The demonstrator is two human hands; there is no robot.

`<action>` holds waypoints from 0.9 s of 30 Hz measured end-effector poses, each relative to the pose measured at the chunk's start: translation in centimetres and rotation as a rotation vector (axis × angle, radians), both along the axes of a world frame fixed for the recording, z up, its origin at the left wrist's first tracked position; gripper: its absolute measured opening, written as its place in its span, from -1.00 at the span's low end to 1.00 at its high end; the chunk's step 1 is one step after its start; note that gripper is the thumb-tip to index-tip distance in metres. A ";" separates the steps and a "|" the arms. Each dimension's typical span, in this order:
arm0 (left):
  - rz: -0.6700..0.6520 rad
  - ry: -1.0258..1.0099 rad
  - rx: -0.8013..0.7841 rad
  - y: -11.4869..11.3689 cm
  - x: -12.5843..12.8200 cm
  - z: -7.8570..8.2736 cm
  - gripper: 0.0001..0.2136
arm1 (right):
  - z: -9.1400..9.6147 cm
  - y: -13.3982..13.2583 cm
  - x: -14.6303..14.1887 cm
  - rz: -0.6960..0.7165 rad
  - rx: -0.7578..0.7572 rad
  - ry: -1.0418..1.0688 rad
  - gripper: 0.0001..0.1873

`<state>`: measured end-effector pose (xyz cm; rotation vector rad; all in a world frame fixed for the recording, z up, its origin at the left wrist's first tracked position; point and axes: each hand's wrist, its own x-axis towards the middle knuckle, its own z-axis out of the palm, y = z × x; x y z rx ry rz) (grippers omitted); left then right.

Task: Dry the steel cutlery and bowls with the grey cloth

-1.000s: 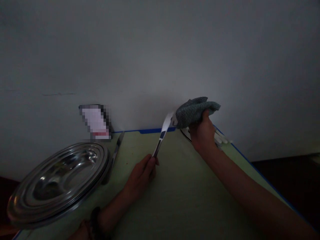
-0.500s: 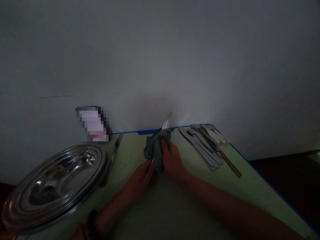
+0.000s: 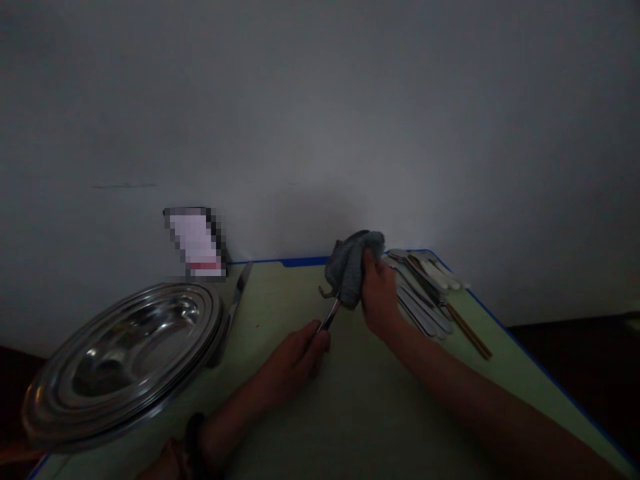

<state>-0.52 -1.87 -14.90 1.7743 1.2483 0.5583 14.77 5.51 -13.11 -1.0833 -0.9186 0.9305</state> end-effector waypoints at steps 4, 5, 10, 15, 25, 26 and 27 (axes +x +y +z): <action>0.093 -0.010 0.077 0.3 0.1 -0.1 -0.71 | -1.0 -2.6 -2.5 0.127 -0.016 -0.160 -0.55; 0.111 0.003 0.098 0.3 0.2 0.0 -0.71 | -1.0 -2.8 -2.8 0.138 -0.013 -0.162 -0.57; 0.289 0.016 0.180 0.4 0.1 0.2 -0.62 | -0.1 -2.1 -2.1 0.131 -0.059 0.016 -0.64; 0.365 -0.082 0.181 0.7 0.0 0.5 -0.61 | -0.1 -2.2 -2.4 0.176 -0.041 0.047 -0.63; 0.197 0.190 0.204 0.0 0.4 0.0 -0.67 | 1.1 0.7 0.4 0.005 -0.025 0.038 -0.55; 0.186 0.209 0.210 0.0 0.4 -0.1 -0.67 | 1.5 1.3 1.1 -0.016 -0.018 0.085 -0.56; 0.177 0.223 0.214 0.0 0.4 -0.2 -0.67 | 1.8 1.8 1.6 -0.030 0.009 0.130 -0.57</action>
